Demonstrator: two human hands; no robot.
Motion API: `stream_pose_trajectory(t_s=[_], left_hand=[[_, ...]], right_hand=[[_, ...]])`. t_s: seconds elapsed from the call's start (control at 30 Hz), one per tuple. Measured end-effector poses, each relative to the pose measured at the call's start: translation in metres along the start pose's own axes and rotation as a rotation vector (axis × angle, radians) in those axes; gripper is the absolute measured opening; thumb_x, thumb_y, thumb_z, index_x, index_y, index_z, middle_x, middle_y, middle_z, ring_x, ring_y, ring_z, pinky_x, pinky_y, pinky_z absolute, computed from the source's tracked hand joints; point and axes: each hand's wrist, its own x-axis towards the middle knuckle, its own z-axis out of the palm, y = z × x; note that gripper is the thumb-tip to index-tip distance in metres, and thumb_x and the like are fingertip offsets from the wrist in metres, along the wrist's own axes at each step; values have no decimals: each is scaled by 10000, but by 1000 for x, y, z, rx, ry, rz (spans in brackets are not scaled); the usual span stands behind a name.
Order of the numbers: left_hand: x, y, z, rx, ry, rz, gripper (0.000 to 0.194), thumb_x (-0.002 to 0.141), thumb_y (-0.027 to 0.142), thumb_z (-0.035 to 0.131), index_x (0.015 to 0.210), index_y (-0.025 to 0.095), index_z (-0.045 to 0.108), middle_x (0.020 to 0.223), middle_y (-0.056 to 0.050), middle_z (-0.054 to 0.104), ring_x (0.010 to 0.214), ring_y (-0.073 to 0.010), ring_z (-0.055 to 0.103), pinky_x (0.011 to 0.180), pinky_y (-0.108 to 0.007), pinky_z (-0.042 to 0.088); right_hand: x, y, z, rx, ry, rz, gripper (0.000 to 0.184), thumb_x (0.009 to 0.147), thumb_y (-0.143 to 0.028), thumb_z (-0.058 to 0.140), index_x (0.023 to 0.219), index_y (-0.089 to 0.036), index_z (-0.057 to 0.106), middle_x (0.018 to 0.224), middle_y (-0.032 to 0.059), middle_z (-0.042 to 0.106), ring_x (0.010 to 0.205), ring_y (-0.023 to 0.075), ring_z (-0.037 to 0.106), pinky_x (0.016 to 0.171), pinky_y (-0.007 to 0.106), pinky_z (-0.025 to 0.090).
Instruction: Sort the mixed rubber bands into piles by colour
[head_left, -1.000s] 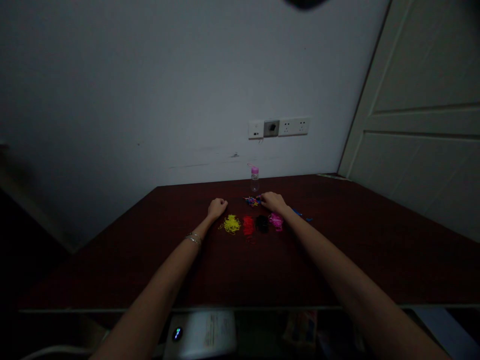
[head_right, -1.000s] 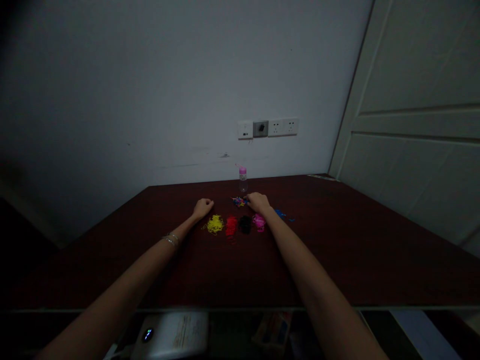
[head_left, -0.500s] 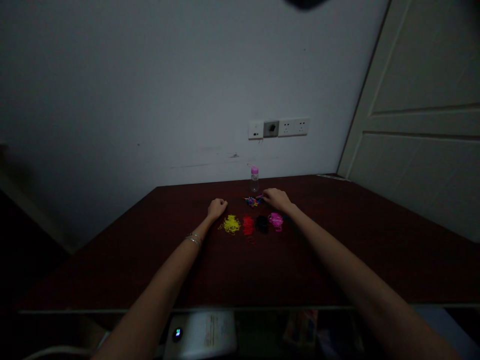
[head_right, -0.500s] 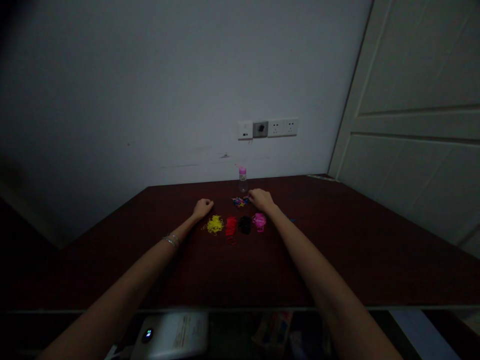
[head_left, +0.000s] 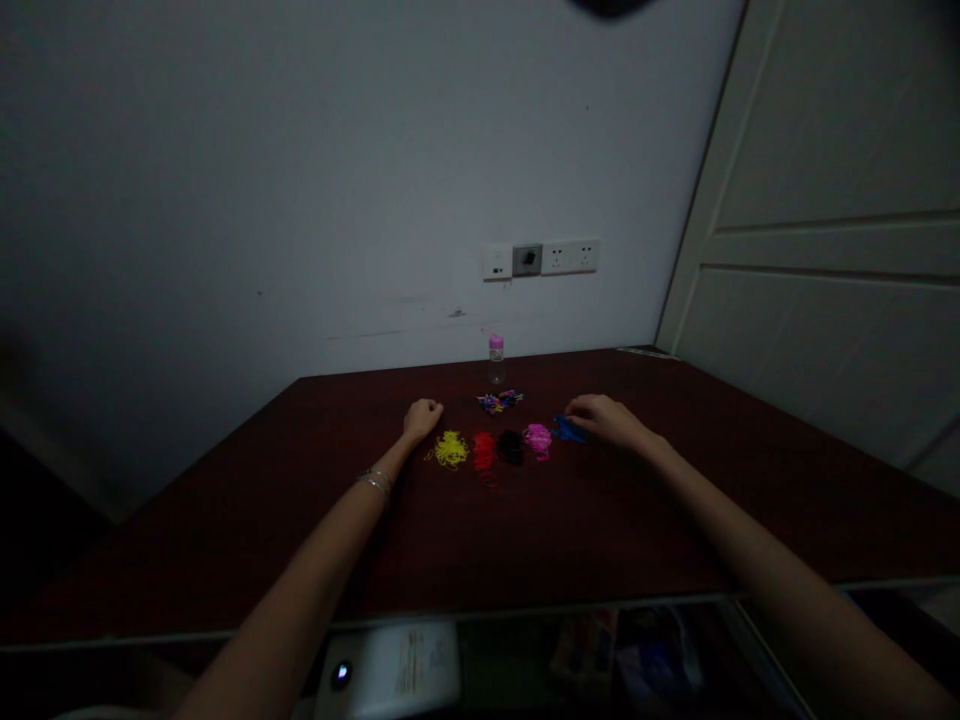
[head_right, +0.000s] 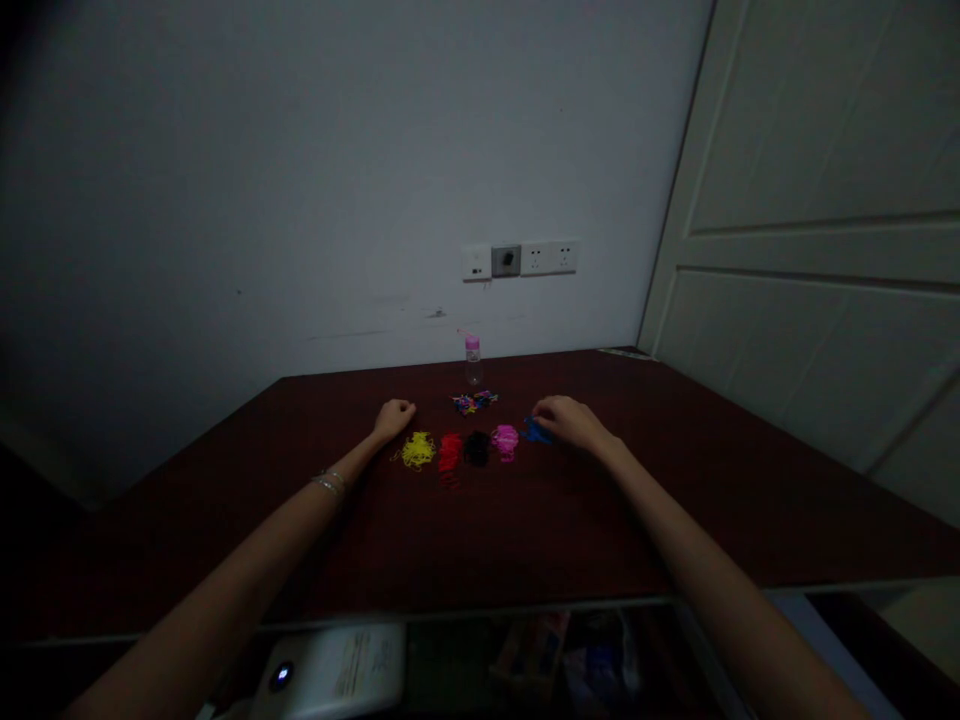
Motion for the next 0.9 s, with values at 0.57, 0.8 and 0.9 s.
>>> stream_pose_trajectory(t_s=[0.57,0.8,0.9], left_hand=[[-1,1,-4,-44,-14,59,283,801,377,465,738,173,652,786,-52,668,732,-156,598,643,-224,412],[11,12,-2,55,4,265,295,787,295,518,1022,155,628,1034,-82,646,944,-174,582,832,-251,437],[17,23,-1,161,-26,316,373,808,291,497,1143,146,573,1149,-98,603,1055,-193,539,912,-276,410]], right_hand=[[-20,26,9,252,256,128,590,730,-546,564,1212,-207,540,1232,99,559,1121,268,518,971,416,404],[-23,32,14,234,143,195,661,759,-610,488,1271,-192,491,1295,111,512,1185,272,473,1018,418,364],[-25,41,19,197,113,222,660,783,-606,450,1285,-179,476,1304,118,504,1186,277,473,1026,421,354]])
